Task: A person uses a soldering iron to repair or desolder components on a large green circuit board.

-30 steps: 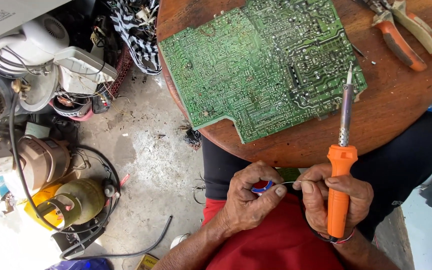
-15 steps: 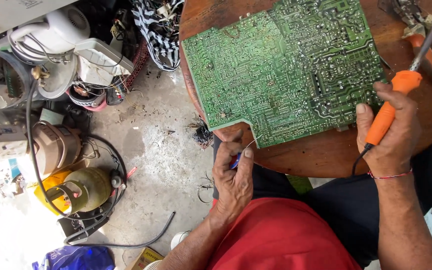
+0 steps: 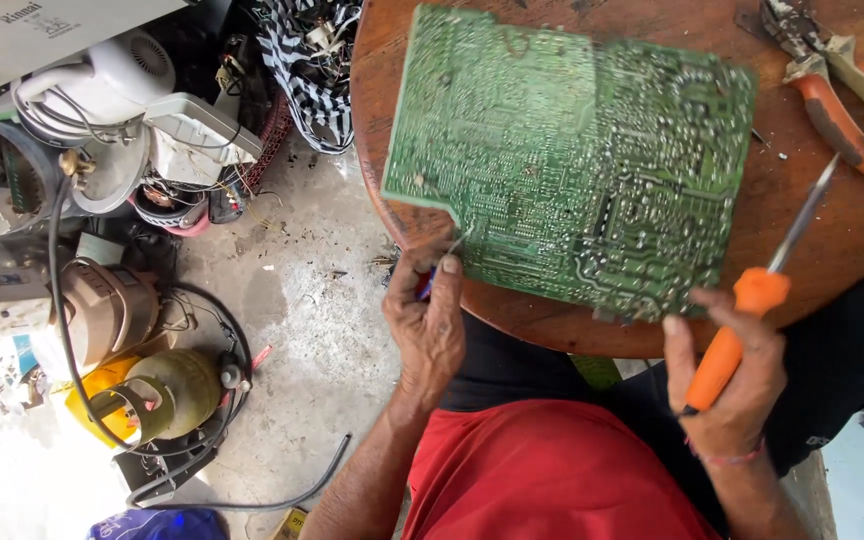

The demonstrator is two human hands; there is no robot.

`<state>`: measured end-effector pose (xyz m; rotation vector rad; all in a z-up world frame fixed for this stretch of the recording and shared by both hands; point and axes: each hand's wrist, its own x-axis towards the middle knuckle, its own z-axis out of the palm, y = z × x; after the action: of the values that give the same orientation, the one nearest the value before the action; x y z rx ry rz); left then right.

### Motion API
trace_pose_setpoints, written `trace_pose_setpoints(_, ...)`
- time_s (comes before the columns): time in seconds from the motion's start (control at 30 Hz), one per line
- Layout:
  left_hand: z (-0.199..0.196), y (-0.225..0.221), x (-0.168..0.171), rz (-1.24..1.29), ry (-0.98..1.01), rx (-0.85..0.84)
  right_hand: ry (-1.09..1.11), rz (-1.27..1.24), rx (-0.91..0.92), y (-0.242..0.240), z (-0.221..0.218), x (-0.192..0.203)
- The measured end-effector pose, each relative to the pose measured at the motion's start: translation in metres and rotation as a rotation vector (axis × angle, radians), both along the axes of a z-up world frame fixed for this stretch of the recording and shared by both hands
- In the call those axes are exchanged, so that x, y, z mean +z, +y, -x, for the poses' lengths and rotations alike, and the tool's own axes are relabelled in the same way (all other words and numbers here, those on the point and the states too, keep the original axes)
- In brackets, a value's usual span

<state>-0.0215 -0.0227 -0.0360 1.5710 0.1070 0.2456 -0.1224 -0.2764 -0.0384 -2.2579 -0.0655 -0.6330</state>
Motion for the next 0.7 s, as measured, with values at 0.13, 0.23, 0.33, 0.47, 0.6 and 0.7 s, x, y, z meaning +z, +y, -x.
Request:
trace_pose_setpoints(0.13,-0.033,0.009,-0.010,-0.108,-0.046,-0.051,0.111,0.028,0.014,0.013,0.033,-0.013)
trace_pose_setpoints(0.23,-0.052,0.011,-0.014,-0.190,-0.107,-0.086,0.084,0.132,0.122,0.011,0.039,-0.012)
trace_pose_setpoints(0.33,-0.052,0.012,-0.016,-0.246,-0.190,-0.063,0.025,0.165,0.178,-0.003,0.035,0.000)
trace_pose_setpoints(0.47,-0.030,0.014,-0.019,-0.326,-0.248,-0.004,-0.075,-0.014,0.258,-0.041,0.051,-0.010)
trace_pose_setpoints(0.6,-0.014,0.012,-0.005,-0.374,-0.270,0.032,0.091,-0.271,0.210,-0.079,0.083,-0.035)
trace_pose_setpoints(0.7,-0.011,0.011,-0.002,-0.488,-0.187,0.017,0.557,-1.368,0.156,-0.101,0.052,-0.026)
